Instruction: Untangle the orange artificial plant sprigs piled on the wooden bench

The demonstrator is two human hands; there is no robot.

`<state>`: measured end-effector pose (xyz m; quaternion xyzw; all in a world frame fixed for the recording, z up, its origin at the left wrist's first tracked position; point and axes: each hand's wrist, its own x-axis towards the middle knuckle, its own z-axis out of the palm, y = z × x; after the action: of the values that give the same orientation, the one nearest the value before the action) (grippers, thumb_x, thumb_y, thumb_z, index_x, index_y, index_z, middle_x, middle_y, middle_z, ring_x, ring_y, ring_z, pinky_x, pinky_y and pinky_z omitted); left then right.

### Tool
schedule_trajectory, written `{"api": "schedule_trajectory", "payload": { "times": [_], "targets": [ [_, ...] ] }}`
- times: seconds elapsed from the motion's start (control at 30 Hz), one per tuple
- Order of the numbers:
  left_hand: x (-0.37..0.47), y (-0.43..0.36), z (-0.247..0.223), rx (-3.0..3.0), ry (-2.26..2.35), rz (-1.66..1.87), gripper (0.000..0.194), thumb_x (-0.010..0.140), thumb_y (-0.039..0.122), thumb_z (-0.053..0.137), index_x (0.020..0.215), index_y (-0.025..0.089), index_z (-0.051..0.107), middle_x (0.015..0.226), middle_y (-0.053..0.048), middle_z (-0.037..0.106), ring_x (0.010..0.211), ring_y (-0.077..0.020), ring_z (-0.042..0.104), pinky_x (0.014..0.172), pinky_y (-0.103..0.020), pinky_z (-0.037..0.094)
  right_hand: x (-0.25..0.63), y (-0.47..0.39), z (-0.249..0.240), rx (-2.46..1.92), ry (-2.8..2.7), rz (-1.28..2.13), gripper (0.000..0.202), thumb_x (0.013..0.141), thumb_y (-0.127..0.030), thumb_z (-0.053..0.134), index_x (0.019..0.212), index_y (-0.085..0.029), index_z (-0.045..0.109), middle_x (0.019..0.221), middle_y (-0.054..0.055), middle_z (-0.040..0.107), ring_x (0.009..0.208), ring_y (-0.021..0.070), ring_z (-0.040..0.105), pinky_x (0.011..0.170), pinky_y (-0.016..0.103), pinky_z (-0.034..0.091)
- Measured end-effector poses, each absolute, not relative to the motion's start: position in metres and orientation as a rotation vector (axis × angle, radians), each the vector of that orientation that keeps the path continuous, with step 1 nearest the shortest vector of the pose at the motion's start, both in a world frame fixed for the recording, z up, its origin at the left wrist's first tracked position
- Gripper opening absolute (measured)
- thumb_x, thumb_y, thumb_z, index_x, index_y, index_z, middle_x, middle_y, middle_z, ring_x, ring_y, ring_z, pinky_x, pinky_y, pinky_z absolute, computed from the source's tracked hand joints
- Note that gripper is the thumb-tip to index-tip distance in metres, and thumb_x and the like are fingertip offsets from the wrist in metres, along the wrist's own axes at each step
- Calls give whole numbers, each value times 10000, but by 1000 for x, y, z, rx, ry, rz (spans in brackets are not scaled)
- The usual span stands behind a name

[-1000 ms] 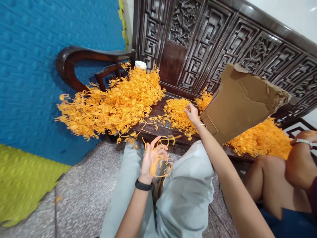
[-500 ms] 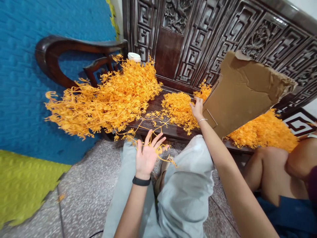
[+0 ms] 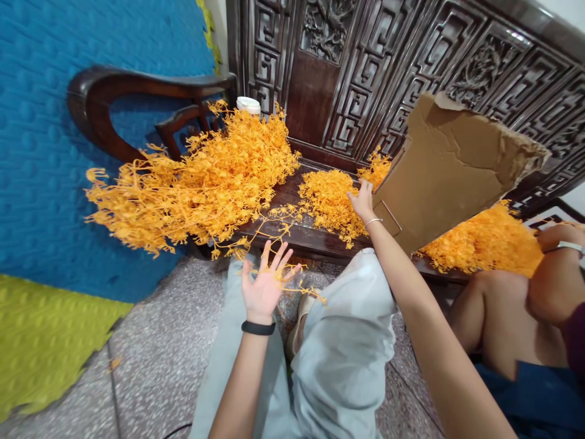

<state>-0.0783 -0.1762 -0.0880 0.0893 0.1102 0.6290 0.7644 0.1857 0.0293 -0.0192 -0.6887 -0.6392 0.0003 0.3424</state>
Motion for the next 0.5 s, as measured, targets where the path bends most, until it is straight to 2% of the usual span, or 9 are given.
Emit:
{"api": "schedule_trajectory", "payload": {
  "times": [0.13, 0.33, 0.5],
  "targets": [
    [-80, -177, -90, 239, 195, 1366, 613, 781, 477, 364, 1360, 285, 304, 1403, -98, 360, 1308, -277, 261, 969, -554, 280, 187, 28, -20, -1809, -1628, 30, 520, 714, -197, 565, 1195, -121, 382, 1211, 173, 353, 1112, 266, 455, 959, 415, 357],
    [-90, -178, -85, 416, 231, 1269, 738, 623, 305, 449, 1340, 171, 339, 1326, -179, 433, 1248, -375, 320, 910, -616, 308, 189, 28, -21, -1836, -1603, 61, 539, 702, -203, 572, 1195, -98, 381, 1210, 187, 354, 1142, 274, 424, 961, 412, 349],
    [-106, -179, -85, 619, 268, 1241, 732, 615, 334, 414, 1314, 117, 382, 1339, -178, 421, 1235, -371, 340, 932, -576, 320, 188, 31, -25, -1805, -1635, 64, 546, 695, -200, 576, 1196, -111, 378, 1209, 182, 356, 1124, 260, 445, 945, 401, 371]
  ]
}}
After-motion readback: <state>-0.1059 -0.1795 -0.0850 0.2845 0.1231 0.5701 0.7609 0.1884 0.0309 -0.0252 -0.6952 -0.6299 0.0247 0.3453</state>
